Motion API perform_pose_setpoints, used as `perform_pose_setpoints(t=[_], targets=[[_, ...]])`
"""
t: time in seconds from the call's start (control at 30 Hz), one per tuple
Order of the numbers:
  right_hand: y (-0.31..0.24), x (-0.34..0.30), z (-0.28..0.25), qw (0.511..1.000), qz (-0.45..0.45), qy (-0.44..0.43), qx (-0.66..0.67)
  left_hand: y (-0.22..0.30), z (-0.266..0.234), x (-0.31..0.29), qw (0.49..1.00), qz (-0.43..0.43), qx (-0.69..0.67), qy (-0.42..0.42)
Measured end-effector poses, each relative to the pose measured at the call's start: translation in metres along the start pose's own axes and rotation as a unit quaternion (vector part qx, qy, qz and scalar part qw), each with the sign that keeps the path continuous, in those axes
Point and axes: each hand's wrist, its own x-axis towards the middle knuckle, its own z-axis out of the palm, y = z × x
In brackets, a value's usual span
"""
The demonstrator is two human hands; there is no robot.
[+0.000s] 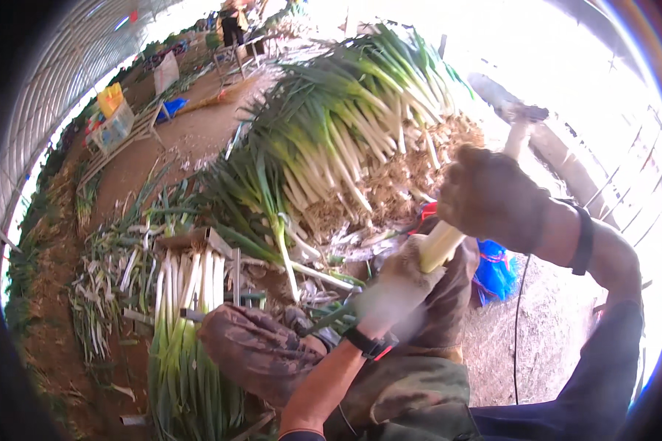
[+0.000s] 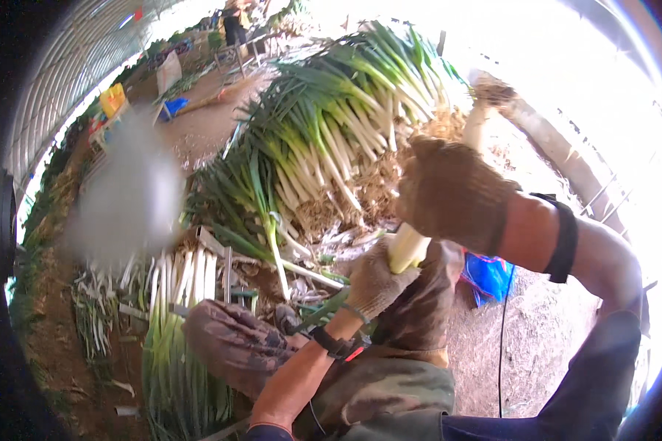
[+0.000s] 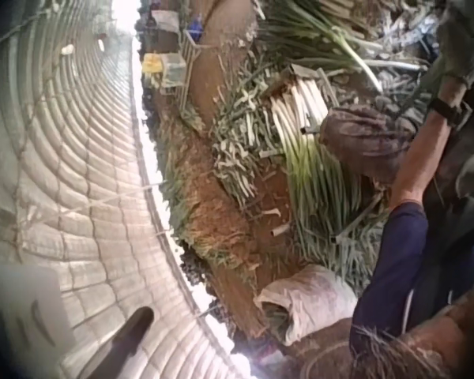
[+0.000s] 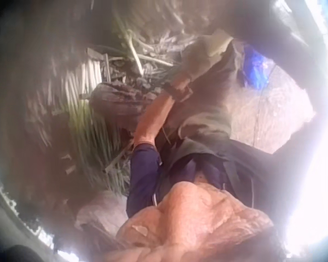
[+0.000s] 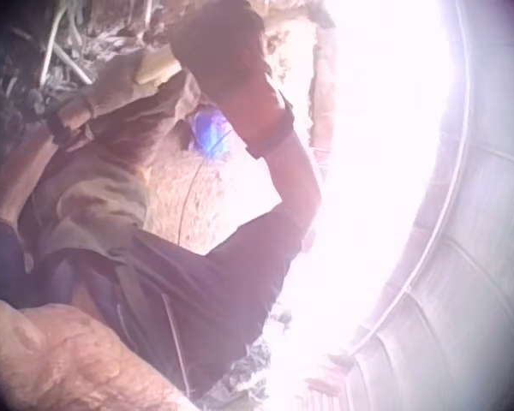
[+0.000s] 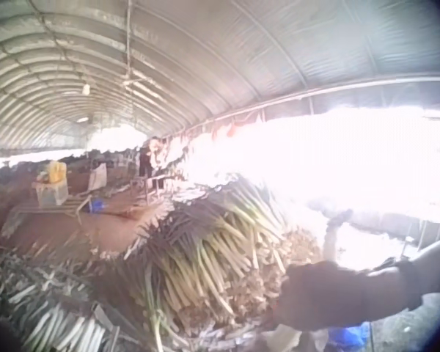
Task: The recorder is sorting, cleaning, and placing harvested leeks into a metal aligning frame in an agricultural processing shed.
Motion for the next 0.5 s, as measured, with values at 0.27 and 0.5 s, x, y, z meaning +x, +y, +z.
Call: perform_pose_setpoints(t=[0.27,0.5], targets=[[0.048,0.009,0.022,0.888,0.249,0.386,0.001,-0.012,-0.087,0.021,0.989,-0.087,-0.118,-0.022],[-0.067,0.076,0.100,0.607,0.274,0.106,0.738,0.034,-0.139,0.020,0.985,-0.091,-0.136,-0.060]])
